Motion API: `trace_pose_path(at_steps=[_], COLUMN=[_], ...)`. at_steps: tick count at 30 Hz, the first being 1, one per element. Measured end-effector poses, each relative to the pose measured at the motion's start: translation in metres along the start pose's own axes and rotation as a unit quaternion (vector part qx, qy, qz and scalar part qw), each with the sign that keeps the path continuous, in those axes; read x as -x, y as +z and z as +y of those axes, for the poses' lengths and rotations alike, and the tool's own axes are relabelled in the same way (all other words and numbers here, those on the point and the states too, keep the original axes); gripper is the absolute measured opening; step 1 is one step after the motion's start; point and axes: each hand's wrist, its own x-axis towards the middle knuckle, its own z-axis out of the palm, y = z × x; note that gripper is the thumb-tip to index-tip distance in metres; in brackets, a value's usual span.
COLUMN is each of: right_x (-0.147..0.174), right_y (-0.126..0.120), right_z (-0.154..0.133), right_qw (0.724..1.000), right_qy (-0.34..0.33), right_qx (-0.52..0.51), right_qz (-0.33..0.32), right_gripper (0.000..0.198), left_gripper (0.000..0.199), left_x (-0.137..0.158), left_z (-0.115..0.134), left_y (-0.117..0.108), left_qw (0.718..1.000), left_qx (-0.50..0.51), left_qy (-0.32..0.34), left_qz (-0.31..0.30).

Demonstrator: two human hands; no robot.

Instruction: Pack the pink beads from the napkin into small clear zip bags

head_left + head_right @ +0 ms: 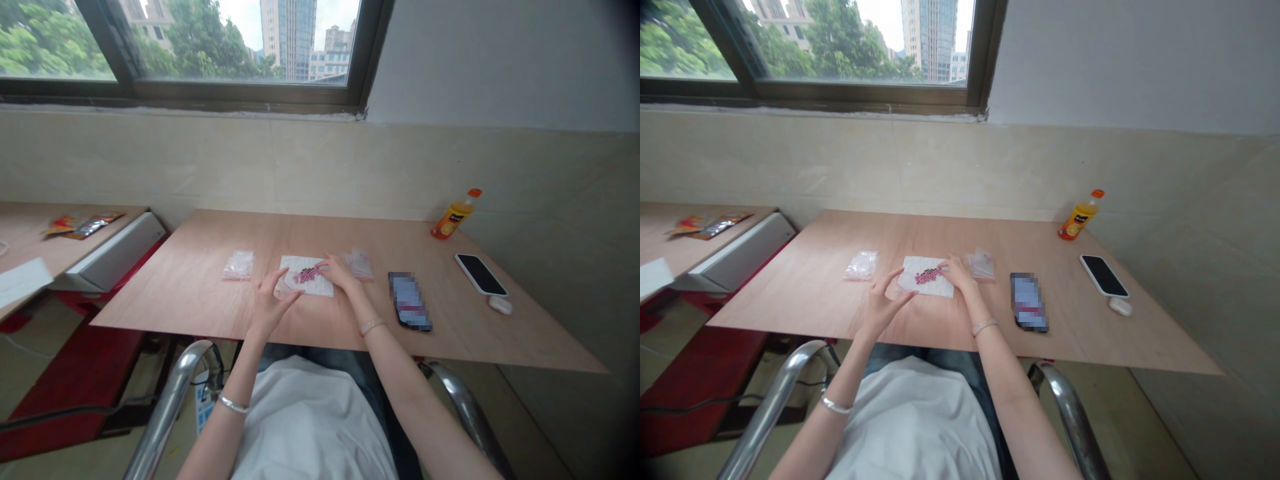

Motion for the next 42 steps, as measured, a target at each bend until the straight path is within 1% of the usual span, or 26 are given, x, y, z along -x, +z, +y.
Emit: trace_pose_path(at_steps=[7, 10, 13, 15, 17, 20, 23, 26, 28, 30, 32, 33, 36, 38, 42], right_x=[0.005, 0.007, 0.01, 0.013, 0.019, 0.034, 0.052, 0.063, 0.063, 0.059, 0.052, 0.049, 0.042, 0.04, 0.038], right_y=[-0.001, 0.0, -0.001, -0.005, -0.015, -0.034, -0.048, -0.05, -0.045, -0.039, -0.031, -0.026, -0.01, 0.001, 0.019], right_z=[-0.001, -0.003, -0.012, -0.024, -0.041, -0.073, -0.101, -0.114, -0.112, -0.102, -0.087, -0.078, -0.052, -0.04, -0.031], right_qw=[0.998, 0.997, 0.995, 0.99, 0.977, 0.953, 0.946, 0.951, 0.947, 0.943, 0.947, 0.953, 0.974, 0.98, 0.982], right_qy=[0.015, 0.014, 0.021, 0.025, 0.017, -0.028, -0.069, -0.078, -0.072, -0.056, -0.025, -0.003, 0.073, 0.105, 0.114], right_qx=[-0.045, -0.052, -0.06, -0.091, -0.151, -0.236, -0.268, -0.276, -0.289, -0.294, -0.27, -0.248, -0.169, -0.135, -0.12], right_qz=[0.041, 0.053, 0.078, 0.108, 0.148, 0.188, 0.168, 0.12, 0.117, 0.145, 0.171, 0.173, 0.132, 0.106, 0.087], right_gripper=[0.006, 0.006, 0.008, 0.008, 0.007, 0.006, 0.007, 0.006, 0.007, 0.008, 0.008, 0.008, 0.01, 0.011, 0.012], left_gripper=[0.053, 0.054, 0.054, 0.055, 0.054, 0.052, 0.053, 0.052, 0.051, 0.051, 0.052, 0.052, 0.054, 0.054, 0.056], left_x=[0.0, 0.0, 0.0, 0.0, 0.0, -0.001, -0.002, -0.003, -0.003, -0.003, -0.003, -0.004, -0.005, -0.005, -0.003], left_z=[-0.001, -0.002, -0.002, -0.002, -0.001, -0.001, 0.0, 0.0, 0.0, -0.001, -0.002, -0.003, -0.004, -0.004, -0.005], left_y=[0.0, 0.001, 0.003, 0.004, 0.005, 0.006, 0.006, 0.005, 0.004, 0.002, 0.001, 0.0, 0.0, 0.0, 0.0], left_qw=[1.0, 1.0, 1.0, 1.0, 1.0, 0.999, 0.999, 0.999, 0.999, 0.999, 0.999, 0.999, 0.999, 0.999, 0.999], left_qx=[-0.007, -0.01, -0.012, -0.018, -0.021, -0.02, -0.011, 0.003, 0.005, 0.003, 0.005, 0.009, 0.025, 0.031, 0.033], left_qy=[-0.003, 0.002, 0.003, 0.001, -0.001, -0.005, -0.01, -0.009, -0.008, -0.008, -0.01, -0.012, -0.015, -0.012, -0.003], left_qz=[-0.001, 0.0, -0.001, -0.006, -0.015, -0.028, -0.032, -0.038, -0.04, -0.038, -0.032, -0.029, -0.017, -0.013, -0.015])
